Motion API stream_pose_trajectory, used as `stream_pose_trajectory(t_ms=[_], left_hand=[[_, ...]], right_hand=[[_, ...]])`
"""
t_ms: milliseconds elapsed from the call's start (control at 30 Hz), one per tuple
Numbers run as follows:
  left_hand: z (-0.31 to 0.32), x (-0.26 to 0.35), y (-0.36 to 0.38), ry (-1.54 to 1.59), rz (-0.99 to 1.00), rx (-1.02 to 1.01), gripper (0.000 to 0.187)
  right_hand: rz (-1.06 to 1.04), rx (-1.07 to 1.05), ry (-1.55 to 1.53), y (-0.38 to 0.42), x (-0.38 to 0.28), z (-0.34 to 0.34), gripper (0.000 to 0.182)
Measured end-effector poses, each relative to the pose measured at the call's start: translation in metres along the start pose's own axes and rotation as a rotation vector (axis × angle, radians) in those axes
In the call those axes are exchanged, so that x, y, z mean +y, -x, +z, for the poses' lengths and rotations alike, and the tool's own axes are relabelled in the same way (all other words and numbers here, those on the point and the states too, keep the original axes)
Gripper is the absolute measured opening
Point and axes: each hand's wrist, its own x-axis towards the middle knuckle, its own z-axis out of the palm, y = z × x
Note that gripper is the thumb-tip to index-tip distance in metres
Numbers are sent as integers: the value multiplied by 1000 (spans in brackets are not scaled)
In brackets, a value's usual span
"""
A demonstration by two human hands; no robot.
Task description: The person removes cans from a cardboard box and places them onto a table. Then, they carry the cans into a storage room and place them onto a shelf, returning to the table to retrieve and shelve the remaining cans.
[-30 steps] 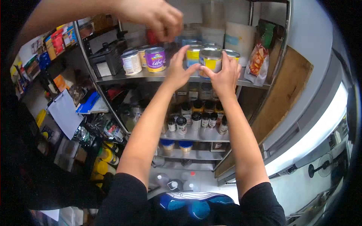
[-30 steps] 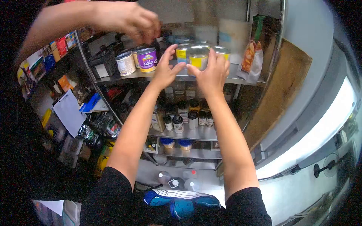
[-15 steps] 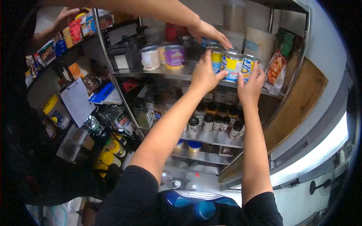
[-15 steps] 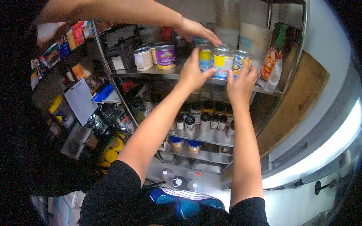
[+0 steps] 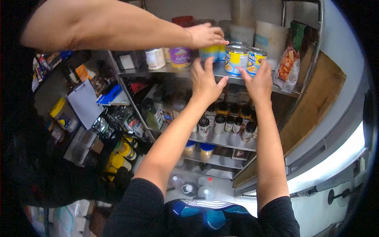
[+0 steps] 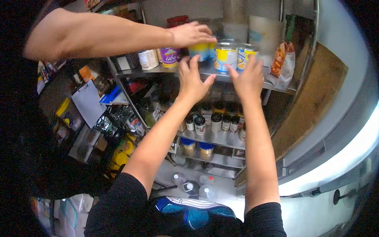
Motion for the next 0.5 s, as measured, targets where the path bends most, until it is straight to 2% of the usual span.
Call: stream_pose_trajectory(t_ms=[67,100,233,500], left_hand=[[-2,0,6,-32,22,24,73],[-4,0,10,-36,24,22,71],[-24,-6,38,-98,30,5,68],[-60,-33,126,-132,-126,-157,63]], right_hand=[[77,-126,-67,-12,0,1,67],[46,-128,-62,-14,0,2,68],[150,-226,18,-10,-15,-3,68],[24,-75,211,6,-29,12,60]])
